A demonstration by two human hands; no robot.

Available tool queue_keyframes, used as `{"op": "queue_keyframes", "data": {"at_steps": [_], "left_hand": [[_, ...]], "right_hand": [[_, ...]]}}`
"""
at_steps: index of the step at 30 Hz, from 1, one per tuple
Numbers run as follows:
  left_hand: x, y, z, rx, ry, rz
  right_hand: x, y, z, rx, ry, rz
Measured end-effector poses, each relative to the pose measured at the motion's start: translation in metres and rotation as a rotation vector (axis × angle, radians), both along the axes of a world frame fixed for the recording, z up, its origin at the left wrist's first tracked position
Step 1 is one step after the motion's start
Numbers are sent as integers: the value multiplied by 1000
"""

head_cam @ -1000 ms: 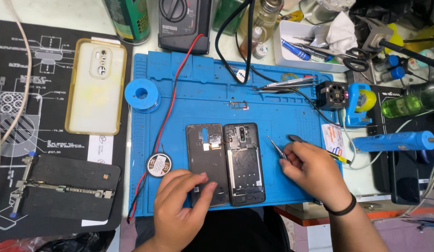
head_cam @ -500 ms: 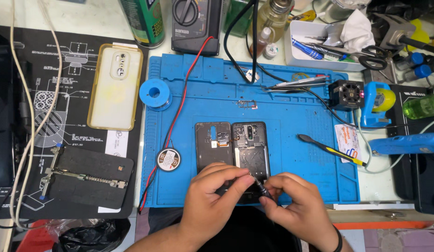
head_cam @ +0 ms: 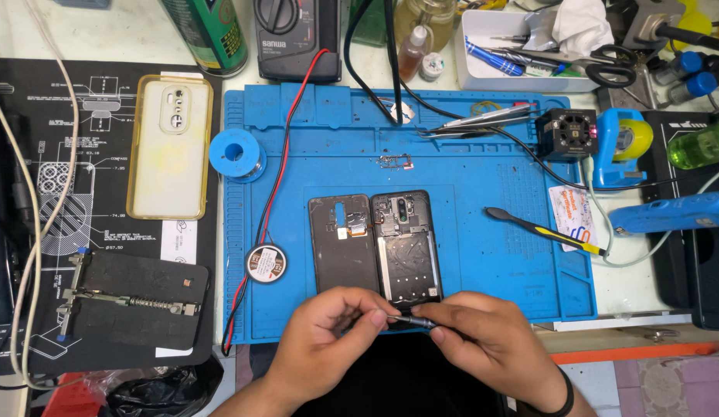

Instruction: The person disassembles a smartphone on a blue work mat, using a screwdriver and a hot air gun to remove screws and heat adhesive. They detach the back cover, disconnect internal components, and place small parts on the mat.

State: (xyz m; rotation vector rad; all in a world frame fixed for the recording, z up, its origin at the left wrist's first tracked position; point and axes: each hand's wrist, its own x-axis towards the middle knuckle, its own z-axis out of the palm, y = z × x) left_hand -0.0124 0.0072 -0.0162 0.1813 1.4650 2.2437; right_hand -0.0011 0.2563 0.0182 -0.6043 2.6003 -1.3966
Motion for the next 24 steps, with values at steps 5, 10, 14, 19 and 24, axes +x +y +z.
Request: {"op": "queue_keyframes", "data": {"at_steps": [5,10,14,19,24], "left_hand": [[-1,-16,13,-328,485,-71],[1,-15,20,-330,450,-160],[4,-13,22,-367,573,46],[-4,-21,17,-611,676,459],[-10,-20,1,-658,712,574]], "right_hand": [[2,18,9,26,-79,115],[3,26,3,-37,-274,98],[2,25,5,-65,-183,60],[-30,35,44,53,75,0],[-78,27,98,449,203,-34]]}}
